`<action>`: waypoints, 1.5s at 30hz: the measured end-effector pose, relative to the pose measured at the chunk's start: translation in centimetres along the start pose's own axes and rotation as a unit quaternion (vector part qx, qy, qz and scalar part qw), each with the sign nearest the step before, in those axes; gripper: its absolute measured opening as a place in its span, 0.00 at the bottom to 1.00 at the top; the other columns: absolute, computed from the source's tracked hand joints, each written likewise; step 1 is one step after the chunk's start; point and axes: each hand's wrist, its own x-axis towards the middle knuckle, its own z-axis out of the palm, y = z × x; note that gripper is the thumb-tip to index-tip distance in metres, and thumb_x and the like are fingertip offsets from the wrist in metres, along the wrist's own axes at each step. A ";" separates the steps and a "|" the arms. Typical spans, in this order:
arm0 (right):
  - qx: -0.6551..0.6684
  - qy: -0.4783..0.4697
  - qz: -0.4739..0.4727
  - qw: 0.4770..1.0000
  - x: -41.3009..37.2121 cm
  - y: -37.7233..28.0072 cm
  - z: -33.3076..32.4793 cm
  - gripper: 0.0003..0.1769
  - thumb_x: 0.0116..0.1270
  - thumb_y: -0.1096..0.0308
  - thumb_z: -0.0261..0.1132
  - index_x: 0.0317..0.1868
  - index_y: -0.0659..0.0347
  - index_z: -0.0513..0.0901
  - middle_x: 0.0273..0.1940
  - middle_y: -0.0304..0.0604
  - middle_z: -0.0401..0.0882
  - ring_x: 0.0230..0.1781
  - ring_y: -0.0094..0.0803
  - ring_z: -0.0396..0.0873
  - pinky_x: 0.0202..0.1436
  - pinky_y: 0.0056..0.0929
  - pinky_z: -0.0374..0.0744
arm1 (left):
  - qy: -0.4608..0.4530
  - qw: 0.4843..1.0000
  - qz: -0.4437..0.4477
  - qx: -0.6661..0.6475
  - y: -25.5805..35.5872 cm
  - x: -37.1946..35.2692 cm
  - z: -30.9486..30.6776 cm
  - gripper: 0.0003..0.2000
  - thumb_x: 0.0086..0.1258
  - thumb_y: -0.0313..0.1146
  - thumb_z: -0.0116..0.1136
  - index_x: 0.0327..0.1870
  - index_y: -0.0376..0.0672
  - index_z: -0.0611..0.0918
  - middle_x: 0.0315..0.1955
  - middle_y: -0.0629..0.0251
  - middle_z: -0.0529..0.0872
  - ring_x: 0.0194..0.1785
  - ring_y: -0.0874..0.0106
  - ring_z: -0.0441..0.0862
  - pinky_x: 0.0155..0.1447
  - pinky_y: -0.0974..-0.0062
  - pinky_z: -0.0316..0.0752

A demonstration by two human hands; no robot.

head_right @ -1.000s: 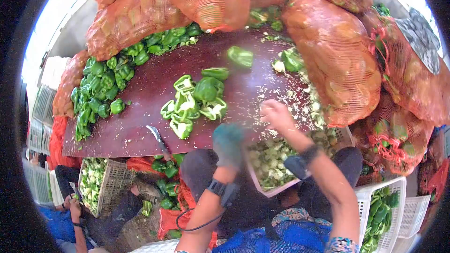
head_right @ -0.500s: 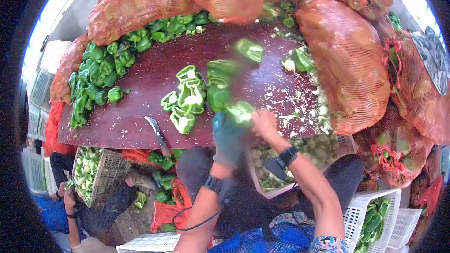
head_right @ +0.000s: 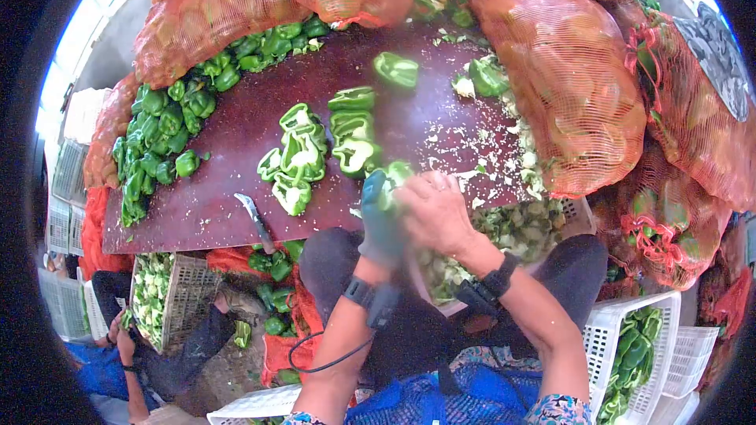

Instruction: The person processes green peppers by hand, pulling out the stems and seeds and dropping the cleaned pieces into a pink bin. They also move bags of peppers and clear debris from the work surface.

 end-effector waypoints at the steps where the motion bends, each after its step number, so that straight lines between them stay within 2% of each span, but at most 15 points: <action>1: -0.018 0.000 -0.003 1.000 0.0 0.1 0.3 0.20 0.53 0.68 0.68 0.49 0.56 0.80 0.49 0.41 0.77 0.51 0.42 0.72 0.55 0.47 0.69 | 0.001 0.994 0.059 0.092 -0.4 -0.2 0.0 0.10 0.71 0.33 0.54 0.50 0.43 0.80 0.41 0.67 0.84 0.48 0.70 0.80 0.63 0.69 0.71; 5: -0.056 -0.001 -0.015 0.998 0.3 0.6 1.9 0.16 0.53 0.70 0.67 0.45 0.55 0.81 0.41 0.40 0.77 0.44 0.40 0.74 0.45 0.40 0.74 | 0.028 0.997 0.012 0.071 -2.9 -0.6 0.5 0.10 0.72 0.30 0.52 0.51 0.41 0.79 0.44 0.66 0.84 0.49 0.70 0.80 0.65 0.69 0.71; 10: -0.033 -0.013 0.020 0.999 0.4 0.9 3.0 0.14 0.55 0.72 0.64 0.44 0.56 0.80 0.35 0.42 0.76 0.38 0.41 0.77 0.36 0.40 0.75 | 0.054 0.929 -0.215 -0.297 -5.3 -1.7 0.9 0.12 0.74 0.31 0.51 0.55 0.39 0.76 0.46 0.63 0.84 0.49 0.72 0.82 0.60 0.71 0.77; 16: 0.037 0.040 0.102 0.993 1.1 1.5 3.7 0.07 0.59 0.72 0.61 0.39 0.58 0.81 0.30 0.48 0.78 0.28 0.45 0.78 0.34 0.41 0.77 | 0.048 0.933 -0.200 -0.297 -4.3 -1.3 1.2 0.16 0.76 0.39 0.51 0.57 0.39 0.76 0.47 0.64 0.84 0.48 0.71 0.82 0.56 0.71 0.79; 18: 0.090 0.084 0.118 0.985 1.6 2.0 4.0 0.05 0.58 0.68 0.61 0.32 0.58 0.82 0.27 0.50 0.79 0.26 0.46 0.80 0.32 0.41 0.79 | 0.070 0.773 -0.331 -0.536 -0.3 0.2 0.3 0.17 0.75 0.41 0.51 0.57 0.39 0.76 0.48 0.63 0.84 0.48 0.70 0.82 0.55 0.71 0.80; 20: 0.178 0.099 0.196 0.959 1.4 2.7 2.9 0.07 0.60 0.69 0.61 0.36 0.59 0.84 0.29 0.45 0.82 0.28 0.40 0.83 0.32 0.36 0.80 | 0.009 0.931 -0.169 -0.323 1.8 0.9 -0.2 0.19 0.74 0.45 0.50 0.56 0.40 0.77 0.48 0.62 0.84 0.49 0.68 0.82 0.55 0.70 0.79; 22: 0.317 0.131 0.301 0.890 0.7 2.8 0.9 0.07 0.61 0.69 0.62 0.37 0.60 0.85 0.29 0.42 0.83 0.29 0.36 0.83 0.34 0.34 0.80 | 0.005 0.948 -0.139 -0.287 2.2 1.0 -0.1 0.19 0.73 0.45 0.51 0.55 0.41 0.78 0.47 0.62 0.84 0.50 0.68 0.82 0.55 0.70 0.79; 24: 0.270 0.103 0.308 0.906 -0.1 2.8 -2.4 0.09 0.61 0.67 0.63 0.39 0.60 0.85 0.30 0.39 0.83 0.30 0.31 0.83 0.37 0.33 0.80 | 0.041 0.902 -0.206 -0.378 2.0 0.6 0.2 0.17 0.73 0.42 0.53 0.55 0.41 0.78 0.47 0.62 0.84 0.50 0.69 0.82 0.56 0.69 0.79; 25: 0.119 0.087 0.238 0.960 -0.8 3.4 -3.1 0.11 0.60 0.66 0.64 0.43 0.57 0.84 0.31 0.40 0.84 0.29 0.33 0.82 0.36 0.32 0.80 | 0.048 0.895 -0.215 -0.388 2.0 0.4 0.3 0.17 0.72 0.41 0.54 0.55 0.41 0.78 0.47 0.62 0.84 0.51 0.69 0.82 0.56 0.69 0.79; 29: 0.110 0.057 0.149 0.981 -1.1 1.4 -3.3 0.16 0.55 0.74 0.64 0.46 0.59 0.83 0.33 0.46 0.84 0.25 0.32 0.80 0.33 0.28 0.79 | -0.023 0.987 -0.051 -0.151 2.4 0.5 0.4 0.15 0.73 0.35 0.53 0.57 0.39 0.78 0.49 0.61 0.83 0.52 0.70 0.81 0.57 0.68 0.78; 32: 0.084 -0.163 0.212 0.960 0.9 -0.3 -3.3 0.19 0.55 0.67 0.65 0.49 0.58 0.81 0.25 0.51 0.81 0.27 0.45 0.81 0.35 0.40 0.78 | -0.050 0.967 -0.096 -0.230 1.5 0.3 0.5 0.15 0.73 0.31 0.52 0.59 0.38 0.77 0.52 0.60 0.82 0.54 0.72 0.80 0.58 0.69 0.78; 35: 0.096 -0.187 0.175 0.962 1.4 1.1 -2.5 0.18 0.55 0.65 0.65 0.47 0.59 0.81 0.27 0.53 0.81 0.29 0.50 0.82 0.37 0.45 0.78 | -0.052 0.924 -0.185 -0.330 1.6 0.0 0.3 0.23 0.73 0.35 0.47 0.68 0.37 0.69 0.58 0.60 0.77 0.60 0.72 0.75 0.65 0.71 0.71; 39: 0.062 -0.293 0.155 0.941 2.2 1.5 -1.7 0.17 0.56 0.59 0.64 0.43 0.60 0.84 0.30 0.56 0.84 0.34 0.49 0.85 0.40 0.43 0.83 | -0.070 0.982 -0.061 -0.166 0.5 0.0 0.3 0.21 0.76 0.34 0.46 0.67 0.36 0.70 0.55 0.60 0.80 0.56 0.74 0.78 0.60 0.74 0.76; 42: 0.040 -0.309 0.129 0.941 2.1 1.7 -1.4 0.17 0.56 0.57 0.65 0.41 0.61 0.84 0.30 0.54 0.85 0.33 0.48 0.85 0.40 0.41 0.83 | -0.066 0.940 -0.167 -0.290 1.8 -0.1 0.0 0.20 0.76 0.33 0.46 0.65 0.36 0.72 0.54 0.61 0.80 0.55 0.74 0.79 0.60 0.73 0.78; 45: -0.004 -0.190 0.072 0.979 0.6 0.1 -0.3 0.08 0.56 0.66 0.64 0.33 0.60 0.82 0.27 0.54 0.82 0.26 0.48 0.81 0.32 0.40 0.80 | -0.042 0.911 -0.211 -0.351 -0.1 -0.4 0.1 0.19 0.75 0.32 0.48 0.64 0.37 0.73 0.54 0.62 0.80 0.55 0.73 0.79 0.60 0.72 0.77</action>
